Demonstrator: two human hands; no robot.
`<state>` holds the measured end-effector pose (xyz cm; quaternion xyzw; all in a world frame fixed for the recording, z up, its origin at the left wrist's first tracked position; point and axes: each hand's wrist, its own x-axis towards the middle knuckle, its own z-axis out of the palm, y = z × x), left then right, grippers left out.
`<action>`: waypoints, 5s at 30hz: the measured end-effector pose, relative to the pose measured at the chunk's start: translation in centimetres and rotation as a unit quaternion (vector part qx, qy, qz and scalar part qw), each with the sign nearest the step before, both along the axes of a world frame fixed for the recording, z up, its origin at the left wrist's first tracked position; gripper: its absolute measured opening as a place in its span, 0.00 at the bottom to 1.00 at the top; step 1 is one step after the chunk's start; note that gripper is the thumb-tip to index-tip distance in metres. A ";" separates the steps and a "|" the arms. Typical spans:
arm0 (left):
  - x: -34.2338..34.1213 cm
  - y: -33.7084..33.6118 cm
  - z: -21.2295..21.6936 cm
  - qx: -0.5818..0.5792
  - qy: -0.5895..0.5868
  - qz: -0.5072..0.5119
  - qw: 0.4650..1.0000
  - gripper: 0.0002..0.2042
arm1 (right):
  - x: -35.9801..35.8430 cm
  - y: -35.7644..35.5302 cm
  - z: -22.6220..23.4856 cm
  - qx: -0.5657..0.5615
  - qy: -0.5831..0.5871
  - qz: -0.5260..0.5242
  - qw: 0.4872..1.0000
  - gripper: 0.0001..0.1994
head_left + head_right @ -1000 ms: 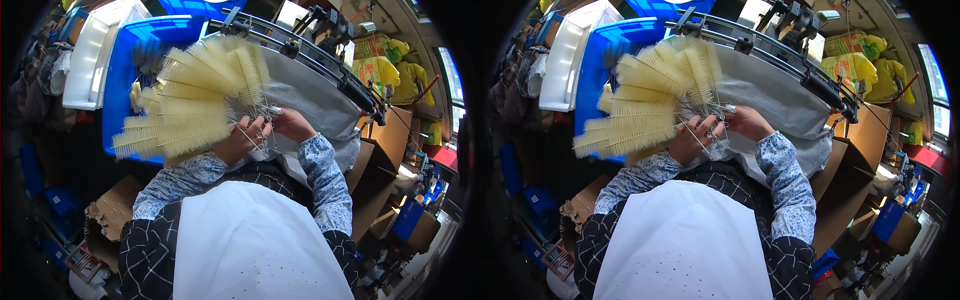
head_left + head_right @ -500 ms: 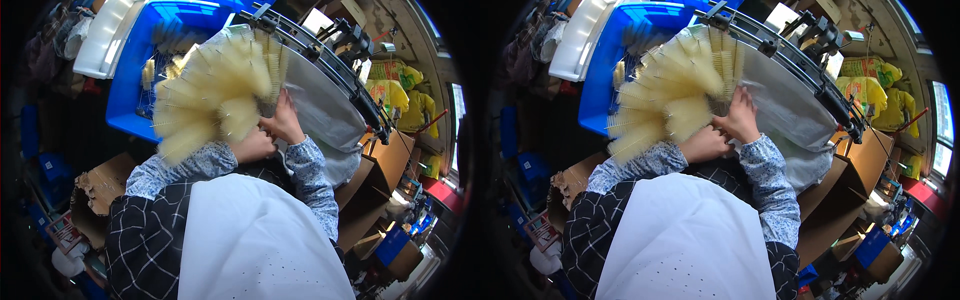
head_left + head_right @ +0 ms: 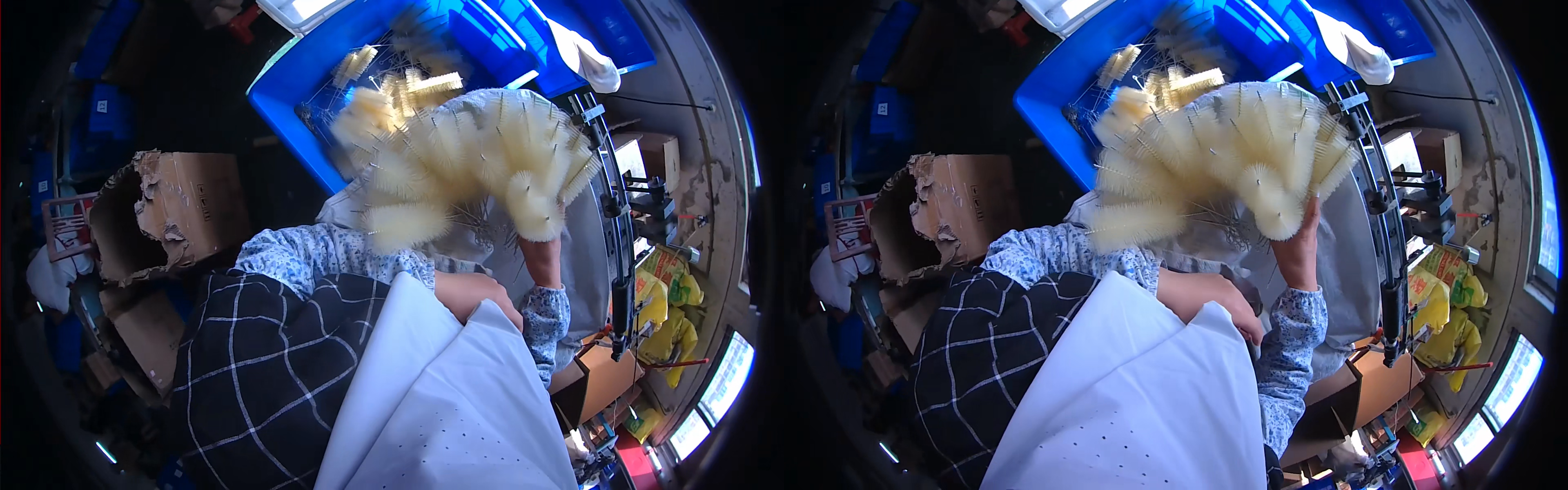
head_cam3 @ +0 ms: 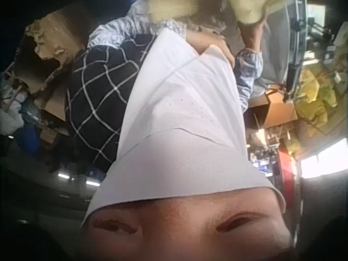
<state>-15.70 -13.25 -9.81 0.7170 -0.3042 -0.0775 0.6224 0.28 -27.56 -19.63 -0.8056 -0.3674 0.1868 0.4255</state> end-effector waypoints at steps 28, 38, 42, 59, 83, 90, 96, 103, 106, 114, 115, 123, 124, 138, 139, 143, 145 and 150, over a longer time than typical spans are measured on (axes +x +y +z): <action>-7.9 34.9 -38.5 -0.284 0.621 0.646 0.342 0.35 | -6.3 -0.4 -2.9 -0.104 -0.168 -0.198 0.960 0.40; -5.9 35.9 -41.5 -0.450 0.614 0.554 0.336 0.27 | -7.6 -1.1 -2.0 -0.180 -0.103 -0.205 0.956 0.38; -6.6 37.5 -47.5 -0.381 0.637 0.547 0.388 0.22 | -7.9 -1.2 -1.6 -0.197 -0.089 -0.203 0.955 0.37; -3.0 44.7 -47.2 -0.300 0.579 0.637 0.412 0.22 | -8.7 -1.6 -1.1 -0.242 -0.036 -0.205 0.948 0.35; -1.1 49.7 -50.9 -0.349 0.507 0.708 0.346 0.12 | -7.9 -1.7 -0.5 -0.315 0.013 -0.172 0.933 0.31; -0.7 45.9 -43.0 -0.400 0.480 0.710 0.324 0.16 | -7.9 -1.9 -0.6 -0.319 0.017 -0.162 0.934 0.30; -0.3 42.1 -34.4 -0.386 0.398 0.777 0.300 0.16 | -6.7 -2.3 -1.6 -0.313 0.012 -0.132 0.940 0.29; -1.6 39.3 -29.9 -0.352 0.291 0.816 0.355 0.15 | -5.0 -3.2 -4.1 -0.331 0.035 -0.080 0.940 0.28; -2.7 37.1 -24.0 -0.234 0.247 0.855 0.391 0.15 | -4.1 -1.9 -5.2 -0.228 -0.024 -0.051 0.972 0.27; -4.4 31.4 -6.9 -0.152 0.032 0.816 0.556 0.11 | -3.3 0.0 -3.0 -0.161 -0.063 0.005 0.985 0.23; -4.6 30.7 -4.9 -0.124 0.002 0.814 0.568 0.11 | -3.2 0.1 -2.7 -0.162 -0.070 0.007 0.984 0.23; -3.3 19.7 12.8 0.278 -0.307 0.688 0.596 0.04 | -3.5 1.9 -2.0 -0.123 -0.100 0.018 0.987 0.21; -1.8 18.5 12.9 0.262 -0.328 0.671 0.612 0.04 | -3.0 1.0 -2.1 -0.138 -0.101 0.003 0.985 0.21; 6.1 -1.4 8.9 0.458 -0.403 0.361 0.705 0.19 | 0.0 0.4 -3.8 -0.139 -0.174 0.045 0.974 0.18; 6.3 -2.4 6.9 0.459 -0.400 0.345 0.714 0.16 | -0.1 0.4 -3.6 -0.113 -0.188 0.048 0.974 0.18; 5.8 -3.8 -0.2 0.511 -0.346 0.321 0.718 0.09 | -0.9 0.0 1.6 -0.121 0.055 -0.015 0.991 0.17; 5.9 -5.0 -2.1 0.543 -0.343 0.319 0.697 0.07 | -1.6 -1.0 0.9 0.003 0.174 -0.078 0.982 0.17; 6.9 -6.5 -5.2 0.597 -0.320 0.263 0.687 0.06 | -5.0 -5.9 -4.3 0.010 -0.038 -0.138 0.990 0.21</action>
